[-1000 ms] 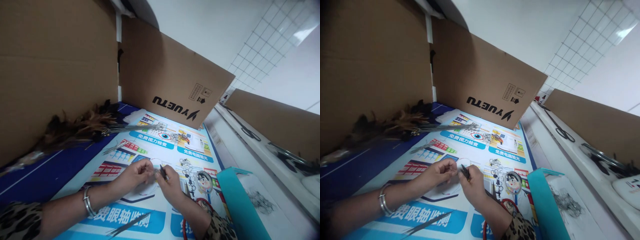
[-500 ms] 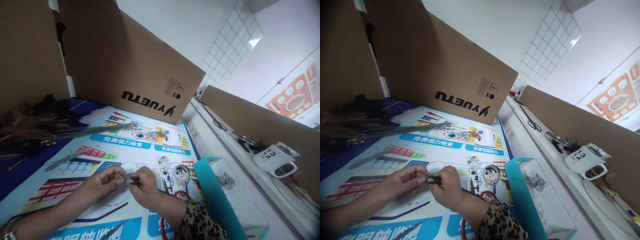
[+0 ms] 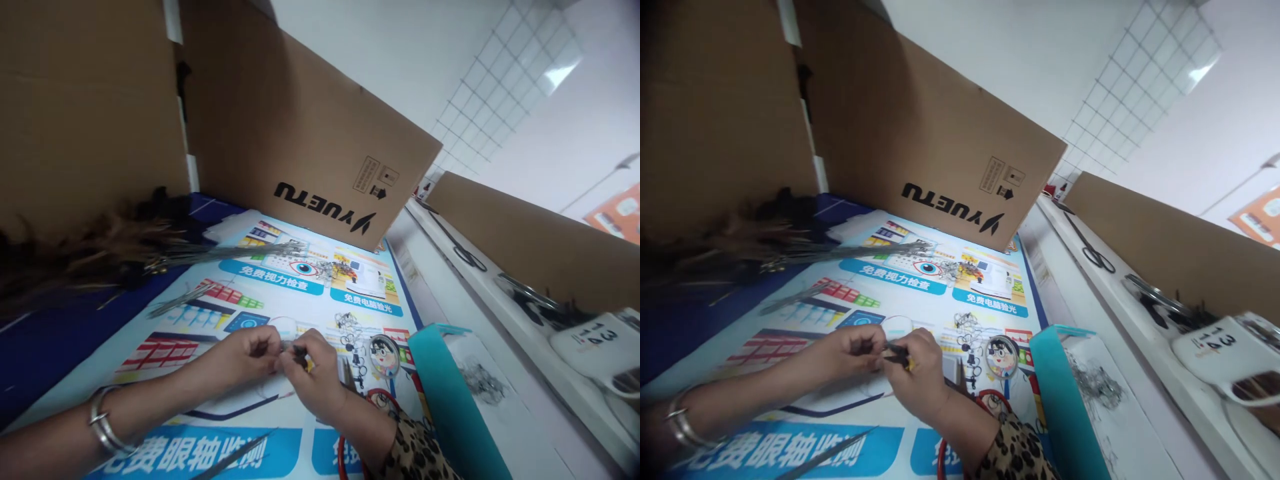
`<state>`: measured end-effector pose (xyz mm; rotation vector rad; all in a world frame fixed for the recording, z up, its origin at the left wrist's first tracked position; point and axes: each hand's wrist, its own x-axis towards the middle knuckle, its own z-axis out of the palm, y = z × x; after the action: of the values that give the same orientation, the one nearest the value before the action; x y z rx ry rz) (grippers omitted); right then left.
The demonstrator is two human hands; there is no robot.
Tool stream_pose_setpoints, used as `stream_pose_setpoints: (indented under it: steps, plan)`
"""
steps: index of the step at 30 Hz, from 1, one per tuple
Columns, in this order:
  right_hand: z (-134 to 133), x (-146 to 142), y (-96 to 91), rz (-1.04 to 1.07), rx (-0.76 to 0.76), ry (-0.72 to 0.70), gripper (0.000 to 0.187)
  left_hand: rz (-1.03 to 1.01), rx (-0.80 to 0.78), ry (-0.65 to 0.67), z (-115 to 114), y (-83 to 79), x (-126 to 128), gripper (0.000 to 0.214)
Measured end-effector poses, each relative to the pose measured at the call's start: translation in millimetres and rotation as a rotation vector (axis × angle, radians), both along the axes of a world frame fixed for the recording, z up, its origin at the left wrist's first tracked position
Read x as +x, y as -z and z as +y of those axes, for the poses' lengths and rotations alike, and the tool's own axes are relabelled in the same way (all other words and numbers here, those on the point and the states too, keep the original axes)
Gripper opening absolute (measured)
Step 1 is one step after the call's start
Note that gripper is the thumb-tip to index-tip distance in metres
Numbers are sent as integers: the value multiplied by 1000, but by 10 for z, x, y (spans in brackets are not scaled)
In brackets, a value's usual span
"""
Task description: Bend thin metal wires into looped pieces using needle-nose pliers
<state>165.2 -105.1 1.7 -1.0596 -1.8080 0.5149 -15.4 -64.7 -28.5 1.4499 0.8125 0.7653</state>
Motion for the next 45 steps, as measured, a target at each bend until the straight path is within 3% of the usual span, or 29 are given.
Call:
stream_pose_setpoints:
  steps: [4,9,15,18,21,23,29,36,45]
  plan:
    - [-14,9,-119,-5,14,-31,10,-72,-134,116,-34,-189,33,26]
    - [-13,22,-195,31,-67,-21,18,-9,-88,163,-29,-368,48,31]
    - [26,81,-163,54,-230,-32,21,-101,-92,77,-15,-293,73,26]
    - [77,127,-118,235,-394,44,27,-131,-157,-32,-45,-243,6,25]
    - [131,173,-120,419,-523,-16,39,-124,-235,-97,-49,-226,-86,31]
    - [157,206,-159,424,-588,-51,43,-123,-264,-139,-29,-221,-129,31]
    - [153,315,-363,-39,-764,-161,48,-139,-236,-187,-18,-197,-169,25]
    - [122,300,-523,-616,-536,-165,53,-136,-213,-173,-57,-226,-177,23]
    - [86,218,-397,-956,-269,41,54,-85,-132,-152,-63,-222,-165,23]
